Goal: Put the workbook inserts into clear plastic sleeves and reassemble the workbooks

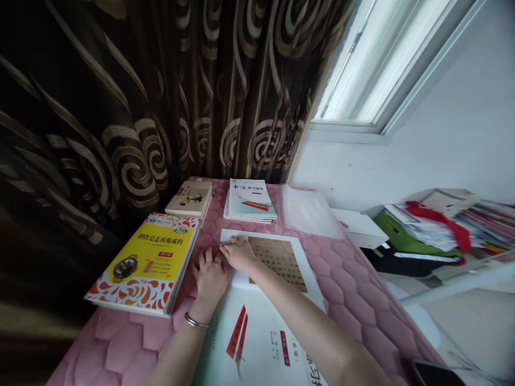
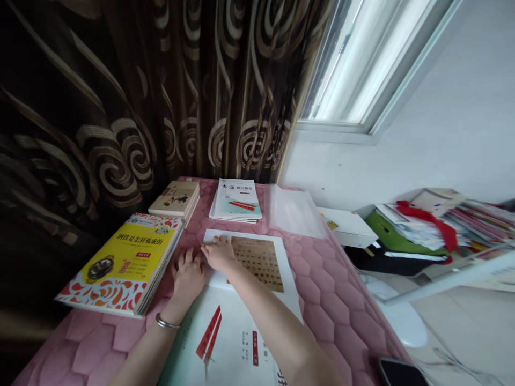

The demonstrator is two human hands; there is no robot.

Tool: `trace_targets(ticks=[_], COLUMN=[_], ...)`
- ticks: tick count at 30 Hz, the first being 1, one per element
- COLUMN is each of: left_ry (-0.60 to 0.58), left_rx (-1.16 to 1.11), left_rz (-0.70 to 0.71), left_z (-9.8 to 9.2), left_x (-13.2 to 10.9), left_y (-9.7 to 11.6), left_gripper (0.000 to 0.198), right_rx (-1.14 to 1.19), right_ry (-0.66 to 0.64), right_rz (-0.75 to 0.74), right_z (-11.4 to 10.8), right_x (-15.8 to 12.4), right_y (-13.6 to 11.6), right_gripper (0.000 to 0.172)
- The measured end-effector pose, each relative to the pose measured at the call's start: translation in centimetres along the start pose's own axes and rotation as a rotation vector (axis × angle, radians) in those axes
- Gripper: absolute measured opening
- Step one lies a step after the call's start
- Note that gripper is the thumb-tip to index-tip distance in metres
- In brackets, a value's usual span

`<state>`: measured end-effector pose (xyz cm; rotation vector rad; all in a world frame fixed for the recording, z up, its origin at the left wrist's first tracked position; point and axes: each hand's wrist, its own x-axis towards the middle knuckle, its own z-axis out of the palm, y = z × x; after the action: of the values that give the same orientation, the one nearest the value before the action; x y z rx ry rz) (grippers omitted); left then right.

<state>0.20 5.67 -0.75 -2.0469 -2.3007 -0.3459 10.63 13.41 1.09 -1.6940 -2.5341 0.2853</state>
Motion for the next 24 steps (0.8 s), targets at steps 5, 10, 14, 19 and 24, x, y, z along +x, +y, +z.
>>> trace_targets(ticks=[5,10,14,19,24], left_ry=[0.010,0.006,0.008,0.048,0.062], left_rx=[-0.006,-0.013,0.000,0.012,0.039], left_rz=[-0.002,-0.010,-0.005,0.010,0.018], left_z=[0.0,-0.1,-0.2,0.3,0.4], left_x=[0.1,0.0,0.0,0.1,0.2], left_y=[0.0,0.0,0.0,0.0,-0.5], left_gripper=[0.044,0.046,0.045,0.045,0.046], right_rx=[0.010,0.010,0.012,0.009,-0.021], right_ry=[0.013,0.047,0.037,0.038,0.051], right_rz=[0.016,0.112,0.083,0.112,0.346], right_z=[-0.3,-0.7,0.2,0.3,-1.6], right_x=[0.3,3.8,2.3,-3.1,-9.1], right_y=[0.4,0.4,-0.4,2.3,9.7], right_gripper=[0.046,0.045,0.045,0.044,0.052])
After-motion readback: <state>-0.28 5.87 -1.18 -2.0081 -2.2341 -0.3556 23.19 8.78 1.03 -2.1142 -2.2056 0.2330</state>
